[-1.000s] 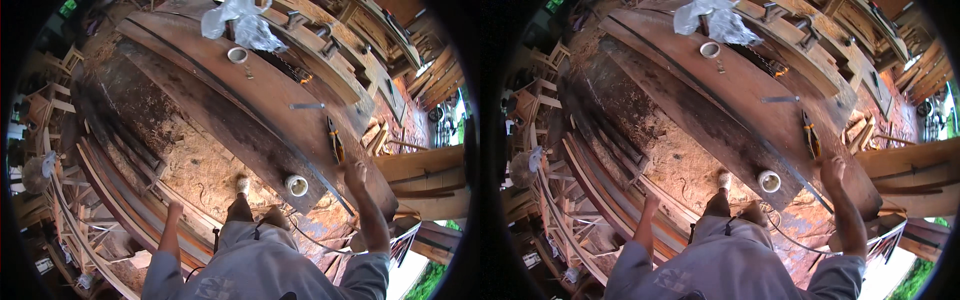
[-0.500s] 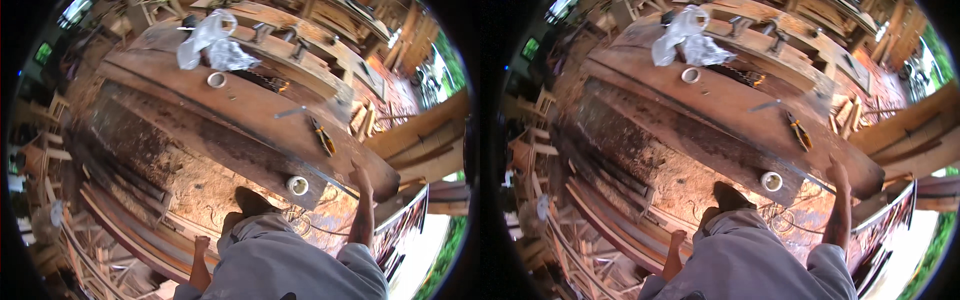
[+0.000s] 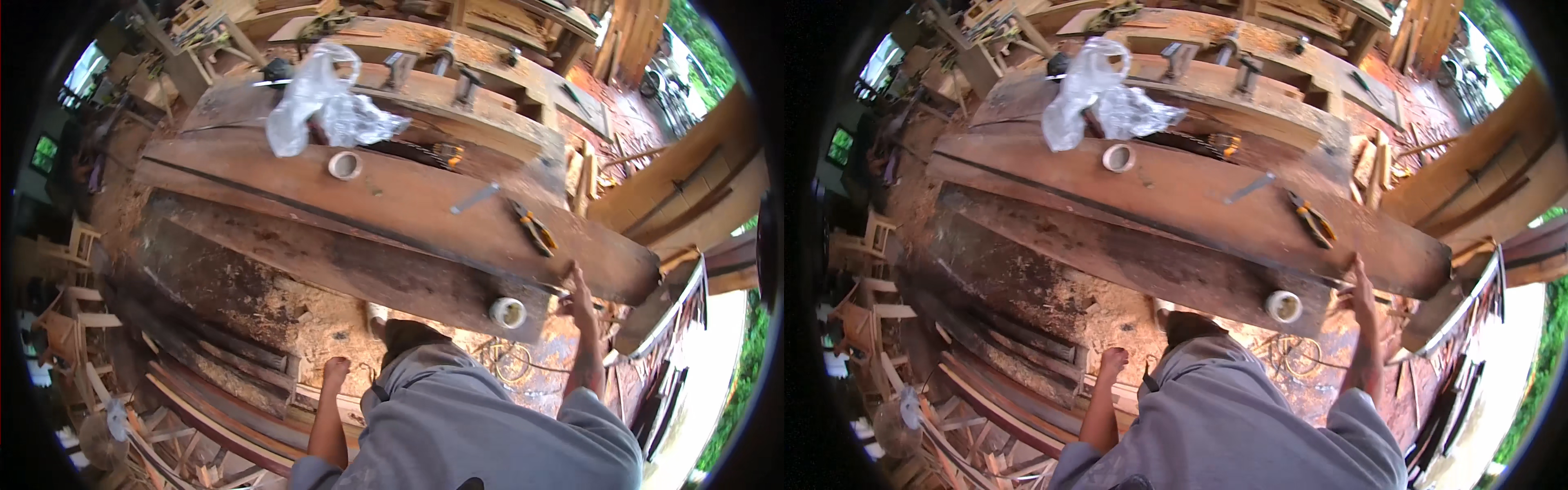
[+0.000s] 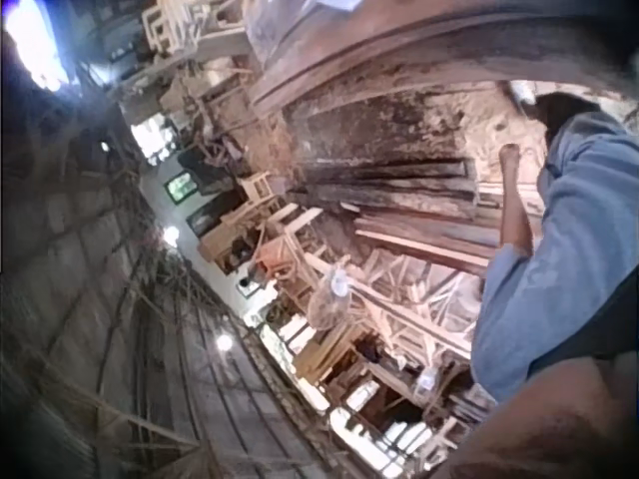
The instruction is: The person cleans a small metal component, applies a substance from a container, and then heats the component using a handheld blowtorch.
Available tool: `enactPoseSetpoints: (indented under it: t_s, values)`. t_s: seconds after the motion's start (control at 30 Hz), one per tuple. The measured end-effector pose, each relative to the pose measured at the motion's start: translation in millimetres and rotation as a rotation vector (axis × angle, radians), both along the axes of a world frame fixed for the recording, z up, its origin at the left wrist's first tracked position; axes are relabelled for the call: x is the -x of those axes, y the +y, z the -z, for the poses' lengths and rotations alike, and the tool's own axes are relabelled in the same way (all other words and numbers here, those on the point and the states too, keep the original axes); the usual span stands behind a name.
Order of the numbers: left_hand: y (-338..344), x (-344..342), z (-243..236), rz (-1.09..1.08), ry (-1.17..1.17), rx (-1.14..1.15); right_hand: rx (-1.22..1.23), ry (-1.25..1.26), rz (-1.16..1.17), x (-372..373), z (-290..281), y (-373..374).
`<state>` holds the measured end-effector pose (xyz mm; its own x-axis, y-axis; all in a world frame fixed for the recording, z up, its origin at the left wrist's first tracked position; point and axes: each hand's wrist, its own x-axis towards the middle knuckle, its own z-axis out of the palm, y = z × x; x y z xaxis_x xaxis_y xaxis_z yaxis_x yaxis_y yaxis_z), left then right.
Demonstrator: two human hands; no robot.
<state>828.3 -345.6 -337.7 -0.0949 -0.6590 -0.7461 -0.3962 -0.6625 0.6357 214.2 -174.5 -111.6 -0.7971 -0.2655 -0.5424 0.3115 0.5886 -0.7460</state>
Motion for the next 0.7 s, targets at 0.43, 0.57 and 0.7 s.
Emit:
enactPoseSetpoints:
  t_s: [0.43,0.57,0.7]
  values:
    - [-98,-93,32,0.396,-0.122,-0.113,0.372,-0.543,-1.183,-318,-92,-269]
    - [-185,-99,-60,0.310,-0.223,-0.260,0.285,-0.564,-1.151,-370,-38,-291]
    - [-251,-104,-113,0.242,-0.219,-0.395,0.379,-0.505,-0.933,-391,10,-282]
